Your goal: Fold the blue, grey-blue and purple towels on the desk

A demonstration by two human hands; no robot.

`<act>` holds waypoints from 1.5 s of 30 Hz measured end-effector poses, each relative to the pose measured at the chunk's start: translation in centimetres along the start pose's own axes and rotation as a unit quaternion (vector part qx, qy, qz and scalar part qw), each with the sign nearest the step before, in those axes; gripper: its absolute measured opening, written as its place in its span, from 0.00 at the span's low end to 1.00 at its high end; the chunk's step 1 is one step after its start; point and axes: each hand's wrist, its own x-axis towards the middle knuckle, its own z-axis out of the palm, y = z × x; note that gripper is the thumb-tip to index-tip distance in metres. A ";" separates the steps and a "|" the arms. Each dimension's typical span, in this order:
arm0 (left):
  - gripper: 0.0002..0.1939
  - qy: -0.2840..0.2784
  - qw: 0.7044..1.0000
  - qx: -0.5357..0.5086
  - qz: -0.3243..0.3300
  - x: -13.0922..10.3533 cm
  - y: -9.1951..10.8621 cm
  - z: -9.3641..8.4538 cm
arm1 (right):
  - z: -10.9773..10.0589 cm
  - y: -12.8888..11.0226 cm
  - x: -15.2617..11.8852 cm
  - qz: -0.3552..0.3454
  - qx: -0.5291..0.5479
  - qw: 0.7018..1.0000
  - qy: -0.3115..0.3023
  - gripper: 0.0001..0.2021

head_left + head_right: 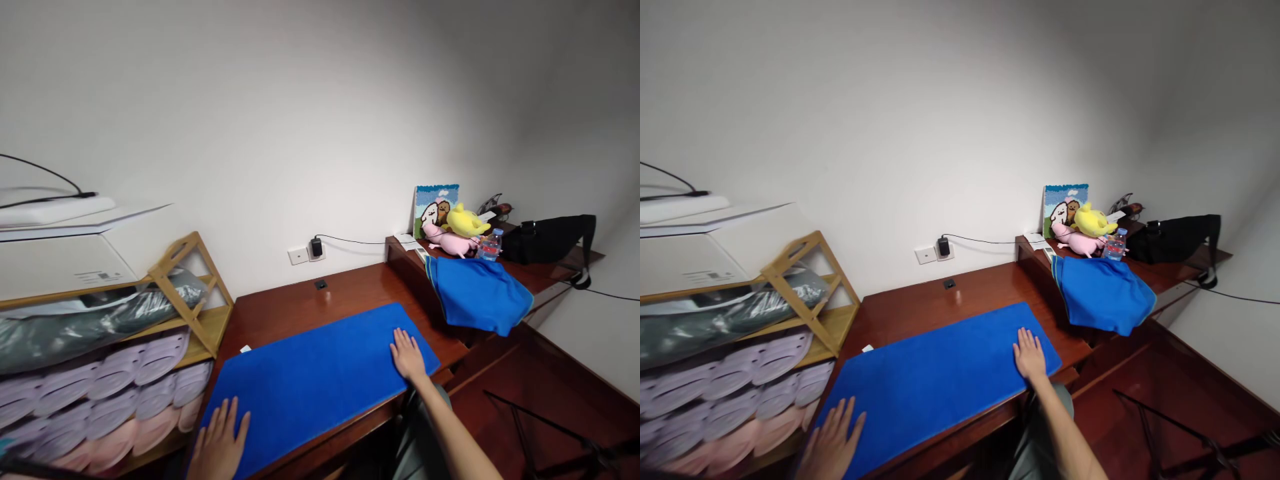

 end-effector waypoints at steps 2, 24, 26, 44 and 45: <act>0.29 0.006 1.000 0.011 0.019 -0.9 -2.0 -0.1 | -0.6 3.0 0.3 0.026 -0.019 0.999 -0.002 0.33; 0.31 -0.025 0.983 -0.124 0.133 12.5 18.2 -1.5 | 2.1 -19.5 1.6 -0.206 0.124 0.971 -0.009 0.30; 0.33 -0.022 0.987 -0.114 0.107 12.0 15.7 -0.4 | 2.4 -16.7 2.6 -0.197 0.108 0.974 -0.003 0.31; 0.37 0.057 0.994 -0.091 -0.003 8.0 1.0 -2.2 | -2.0 -1.2 3.5 0.035 0.017 0.998 0.045 0.32; 0.36 0.066 0.992 -0.102 0.021 7.2 3.4 -2.4 | -1.4 -3.4 2.1 -0.006 0.031 0.998 0.061 0.32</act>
